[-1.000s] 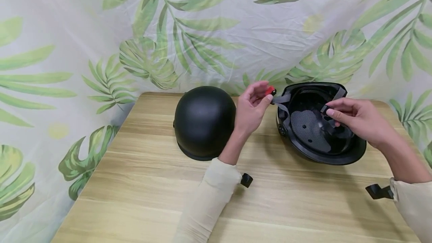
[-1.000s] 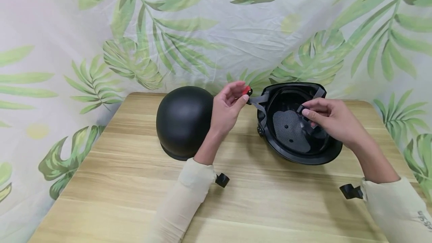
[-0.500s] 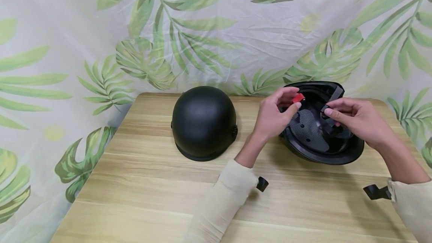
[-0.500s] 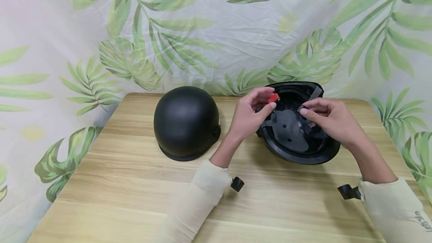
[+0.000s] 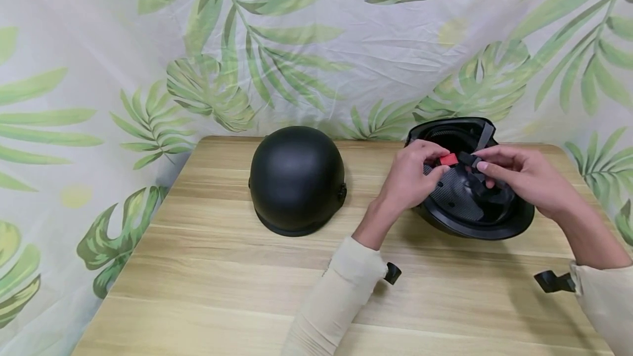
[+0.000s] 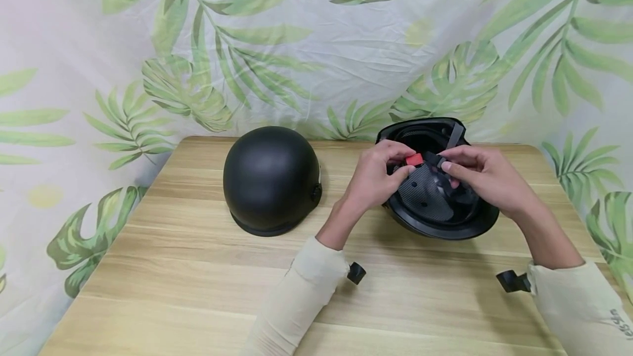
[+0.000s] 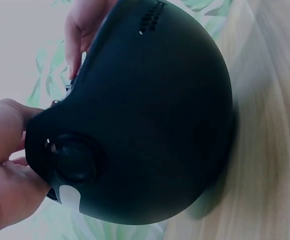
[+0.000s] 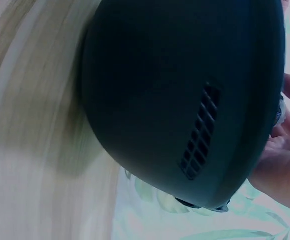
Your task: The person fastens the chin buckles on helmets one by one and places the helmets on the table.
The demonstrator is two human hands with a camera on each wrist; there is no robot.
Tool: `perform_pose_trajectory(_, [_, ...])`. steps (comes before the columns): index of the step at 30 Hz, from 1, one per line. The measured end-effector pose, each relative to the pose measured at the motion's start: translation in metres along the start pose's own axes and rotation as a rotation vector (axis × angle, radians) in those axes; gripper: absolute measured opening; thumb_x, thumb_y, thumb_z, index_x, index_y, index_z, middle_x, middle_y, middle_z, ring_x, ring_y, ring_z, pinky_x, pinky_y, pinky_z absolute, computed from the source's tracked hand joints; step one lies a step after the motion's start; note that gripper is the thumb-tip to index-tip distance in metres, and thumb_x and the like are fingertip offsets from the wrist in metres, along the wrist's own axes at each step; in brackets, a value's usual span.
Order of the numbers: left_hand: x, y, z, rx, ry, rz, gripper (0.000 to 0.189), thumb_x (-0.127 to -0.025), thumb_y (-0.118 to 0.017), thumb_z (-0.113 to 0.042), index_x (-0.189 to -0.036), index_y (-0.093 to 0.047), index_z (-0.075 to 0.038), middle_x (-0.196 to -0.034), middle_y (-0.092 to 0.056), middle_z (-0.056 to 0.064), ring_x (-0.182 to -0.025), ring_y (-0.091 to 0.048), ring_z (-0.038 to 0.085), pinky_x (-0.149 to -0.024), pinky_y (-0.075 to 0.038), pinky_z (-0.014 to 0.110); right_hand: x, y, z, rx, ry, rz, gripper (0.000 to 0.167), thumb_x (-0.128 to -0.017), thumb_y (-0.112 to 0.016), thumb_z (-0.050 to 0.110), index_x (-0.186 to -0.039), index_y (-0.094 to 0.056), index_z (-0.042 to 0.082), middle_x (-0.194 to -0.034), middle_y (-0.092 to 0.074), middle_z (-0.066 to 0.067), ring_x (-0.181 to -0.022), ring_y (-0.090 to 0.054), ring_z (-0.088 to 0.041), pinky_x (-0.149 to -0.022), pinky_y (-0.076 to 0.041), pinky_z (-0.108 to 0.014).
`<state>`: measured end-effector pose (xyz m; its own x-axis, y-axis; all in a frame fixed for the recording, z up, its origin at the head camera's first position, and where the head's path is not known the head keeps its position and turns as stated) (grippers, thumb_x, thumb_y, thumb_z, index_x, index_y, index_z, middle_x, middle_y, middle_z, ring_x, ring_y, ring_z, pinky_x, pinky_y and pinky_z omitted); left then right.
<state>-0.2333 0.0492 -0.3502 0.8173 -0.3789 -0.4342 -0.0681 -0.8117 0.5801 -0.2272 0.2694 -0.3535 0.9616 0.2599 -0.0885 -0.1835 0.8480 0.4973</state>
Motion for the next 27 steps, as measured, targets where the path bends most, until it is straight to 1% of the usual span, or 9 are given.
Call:
perform_pose_trajectory(3, [0.0,0.001,0.003,-0.034,0.016,0.014,0.027,-0.102,-0.075,-0.014,-0.128,-0.077,-0.008,-0.129,-0.072,0.007,-0.108,-0.069,0.014,-0.09,-0.048,0.006,0.001,-0.001,-0.002,0.001,-0.007,0.014,0.024,-0.108,-0.064,0.009,-0.121,-0.073,0.026,-0.079,-0.069,0.008,-0.075,-0.062,-0.011,-0.064,-0.046,-0.026])
perform_pose_trajectory(7, [-0.001,0.003,0.005,-0.082,0.006,0.012,0.027,-0.103,-0.074,-0.013,-0.129,-0.077,-0.01,-0.128,-0.074,0.005,-0.108,-0.068,0.013,-0.087,-0.045,0.007,0.002,-0.003,-0.004,-0.006,-0.021,0.02,0.021,-0.109,-0.064,0.01,-0.122,-0.073,0.024,-0.082,-0.07,0.009,-0.075,-0.061,-0.011,-0.065,-0.048,-0.025])
perform_pose_trajectory(10, [-0.002,0.005,0.008,-0.109,0.015,0.005,0.027,-0.103,-0.074,-0.013,-0.13,-0.076,-0.011,-0.13,-0.074,0.005,-0.116,-0.069,0.015,-0.094,-0.049,0.012,0.003,-0.006,-0.006,-0.021,-0.036,0.029,0.019,-0.109,-0.063,0.011,-0.121,-0.073,0.023,-0.084,-0.071,0.008,-0.075,-0.062,-0.011,-0.065,-0.049,-0.025])
perform_pose_trajectory(11, [-0.002,0.005,0.008,-0.11,0.021,0.001,0.028,-0.103,-0.074,-0.012,-0.13,-0.076,-0.011,-0.13,-0.074,0.005,-0.119,-0.069,0.016,-0.096,-0.051,0.014,0.004,-0.007,-0.007,-0.026,-0.043,0.032,0.019,-0.109,-0.063,0.012,-0.121,-0.073,0.024,-0.083,-0.07,0.007,-0.075,-0.062,-0.011,-0.065,-0.05,-0.024])
perform_pose_trajectory(14, [-0.003,0.008,0.009,-0.106,0.032,-0.016,0.028,-0.103,-0.073,-0.011,-0.131,-0.076,-0.01,-0.131,-0.073,0.006,-0.124,-0.069,0.019,-0.102,-0.053,0.02,0.006,-0.01,-0.008,-0.046,-0.051,0.044,0.02,-0.109,-0.062,0.011,-0.12,-0.073,0.024,-0.087,-0.074,0.008,-0.075,-0.063,-0.01,-0.066,-0.052,-0.023])
perform_pose_trajectory(17, [-0.003,0.009,0.007,-0.092,0.024,-0.027,0.027,-0.103,-0.072,-0.01,-0.131,-0.075,-0.009,-0.13,-0.074,0.007,-0.121,-0.07,0.02,-0.099,-0.054,0.02,0.008,-0.012,-0.008,-0.054,-0.048,0.053,0.022,-0.109,-0.062,0.01,-0.12,-0.074,0.025,-0.092,-0.078,0.01,-0.075,-0.064,-0.01,-0.066,-0.054,-0.022])
perform_pose_trajectory(20, [-0.002,0.008,0.005,-0.095,0.014,-0.018,0.027,-0.104,-0.072,-0.011,-0.131,-0.075,-0.009,-0.129,-0.074,0.007,-0.119,-0.07,0.019,-0.094,-0.052,0.017,0.009,-0.012,-0.007,-0.053,-0.044,0.054,0.021,-0.109,-0.062,0.01,-0.121,-0.073,0.024,-0.092,-0.077,0.009,-0.076,-0.064,-0.01,-0.067,-0.054,-0.023])
perform_pose_trajectory(24, [-0.001,0.005,0.001,-0.124,0.011,0.002,0.028,-0.104,-0.071,-0.012,-0.131,-0.075,-0.01,-0.13,-0.073,0.005,-0.118,-0.07,0.017,-0.089,-0.049,0.013,0.009,-0.009,-0.007,-0.049,-0.054,0.049,0.021,-0.111,-0.06,0.013,-0.123,-0.071,0.026,-0.086,-0.069,0.007,-0.077,-0.062,-0.012,-0.066,-0.051,-0.025])
perform_pose_trajectory(27, [-0.001,0.004,-0.002,-0.151,0.01,0.012,0.028,-0.104,-0.071,-0.014,-0.132,-0.075,-0.011,-0.132,-0.073,0.005,-0.116,-0.069,0.016,-0.086,-0.047,0.011,0.008,-0.005,-0.007,-0.058,-0.056,0.049,0.023,-0.112,-0.058,0.014,-0.125,-0.07,0.028,-0.087,-0.067,0.008,-0.078,-0.062,-0.011,-0.067,-0.05,-0.025])
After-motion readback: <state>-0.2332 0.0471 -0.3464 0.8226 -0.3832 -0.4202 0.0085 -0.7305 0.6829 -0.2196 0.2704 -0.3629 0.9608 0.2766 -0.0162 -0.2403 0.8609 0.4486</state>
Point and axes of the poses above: each hand's wrist, its own x-axis away from the middle knuckle, its own y-axis out of the back of the hand, z = x × y, the point moved 5 cm from there along -x, towards the middle knuckle
